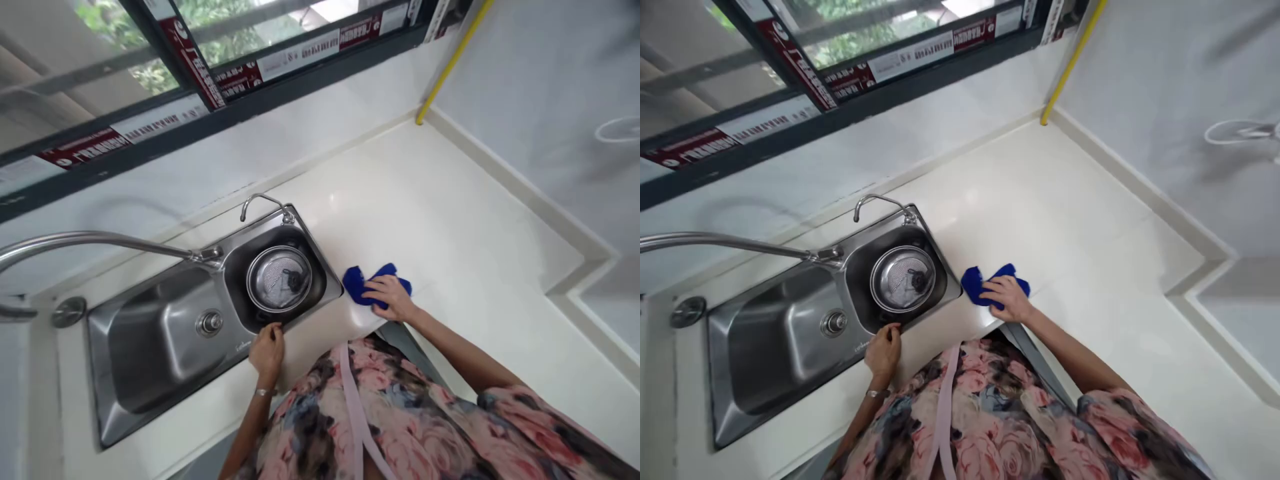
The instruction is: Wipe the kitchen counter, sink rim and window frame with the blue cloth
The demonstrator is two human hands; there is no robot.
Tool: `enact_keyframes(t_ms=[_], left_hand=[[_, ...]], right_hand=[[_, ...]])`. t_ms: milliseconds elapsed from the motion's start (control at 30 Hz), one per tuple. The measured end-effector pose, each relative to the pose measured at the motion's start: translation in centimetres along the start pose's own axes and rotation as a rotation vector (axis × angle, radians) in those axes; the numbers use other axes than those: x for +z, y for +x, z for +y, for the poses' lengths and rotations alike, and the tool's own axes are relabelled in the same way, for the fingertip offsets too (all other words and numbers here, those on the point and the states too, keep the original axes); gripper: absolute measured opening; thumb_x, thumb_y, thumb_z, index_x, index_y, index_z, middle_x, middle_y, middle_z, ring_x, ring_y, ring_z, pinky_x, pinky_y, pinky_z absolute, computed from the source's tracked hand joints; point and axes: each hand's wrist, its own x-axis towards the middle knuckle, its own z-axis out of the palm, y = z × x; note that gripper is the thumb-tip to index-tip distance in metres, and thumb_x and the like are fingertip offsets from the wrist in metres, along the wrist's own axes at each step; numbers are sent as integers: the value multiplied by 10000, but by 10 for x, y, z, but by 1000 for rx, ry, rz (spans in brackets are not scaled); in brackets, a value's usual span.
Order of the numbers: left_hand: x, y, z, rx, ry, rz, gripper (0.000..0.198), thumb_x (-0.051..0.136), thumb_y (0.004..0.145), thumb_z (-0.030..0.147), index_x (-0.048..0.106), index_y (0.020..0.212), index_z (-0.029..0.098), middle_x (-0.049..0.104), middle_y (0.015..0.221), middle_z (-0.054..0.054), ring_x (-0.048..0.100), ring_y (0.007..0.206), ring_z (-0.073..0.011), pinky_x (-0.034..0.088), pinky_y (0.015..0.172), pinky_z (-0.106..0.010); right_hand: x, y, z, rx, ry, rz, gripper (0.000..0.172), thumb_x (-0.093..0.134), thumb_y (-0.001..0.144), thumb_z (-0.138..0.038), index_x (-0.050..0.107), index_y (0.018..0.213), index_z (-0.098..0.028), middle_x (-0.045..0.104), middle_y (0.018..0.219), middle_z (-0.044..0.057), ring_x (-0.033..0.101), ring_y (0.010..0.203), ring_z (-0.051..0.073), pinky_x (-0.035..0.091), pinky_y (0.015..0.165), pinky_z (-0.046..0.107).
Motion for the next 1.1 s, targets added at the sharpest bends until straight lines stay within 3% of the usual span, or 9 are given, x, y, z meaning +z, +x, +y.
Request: enact_keyframes(t_ms=[167,267,333,433,600,767,933,1033,1100], left_hand=[[3,-1,-3,75,-7,10,403,458,1037,284,825,1181,195,798,1175,-137,704,1047,-317,486,914,-400],[8,-2,-7,121,-49,54,421,440,1049,313,820,1178,188,796,1124,-144,700,1056,-313,478,932,-394],[11,-2,-8,136,-76,69,423,439,1052,328,816,1182,190,794,1114,-142,696,1058,-311,475,934,-393],[12,-2,-9,138,-97,69,425,433,1060,337,808,1202,197,792,1122,-138,689,1045,-311,469,921,-397],[10,0,-4,89,-97,35,429,429,1084,364,803,1227,208,790,1152,-144,690,1058,-312,469,894,-390],[7,0,-2,41,-26,37,416,456,1087,366,796,1251,193,785,1128,-166,702,1052,-306,486,898,-385],[13,12,-12,53,-92,5,400,468,1065,359,797,1213,185,789,1142,-168,721,1076,-320,531,944,-421],[20,39,7,322,-288,-8,356,473,1022,308,768,1161,165,782,1186,-163,723,1124,-298,550,1019,-421],[23,63,41,525,-377,-2,354,460,1013,322,744,1156,166,775,1190,-162,724,1110,-287,561,1028,-426]], right_hand=[[-30,-112,42,510,-235,359,540,624,777,-464,806,1248,-273,677,1494,136,557,1426,394,326,1276,583],[-52,-151,53,784,-388,620,645,512,869,-501,721,1415,-231,601,1552,211,530,1443,423,369,1213,629],[-66,-146,50,1014,-418,743,701,458,918,-478,632,1537,-198,532,1597,254,472,1466,478,351,1167,699],[-83,-94,42,1203,-361,767,746,459,955,-385,490,1650,-116,391,1675,320,408,1443,536,310,1101,773],[-77,44,30,959,-366,659,659,490,1049,-340,446,1664,-108,383,1725,231,379,1409,418,290,1153,681],[-17,141,-7,610,-387,541,588,549,1064,-313,527,1644,-216,415,1741,113,345,1454,367,236,1225,557],[35,136,-39,242,-379,395,550,612,1034,-298,610,1580,-236,513,1678,101,400,1425,363,266,1209,547],[50,99,-37,58,-358,327,562,680,980,-308,656,1539,-253,584,1607,121,473,1399,359,342,1188,544],[55,67,-28,-19,-352,323,575,686,964,-317,658,1536,-259,612,1572,131,506,1395,354,388,1177,548]])
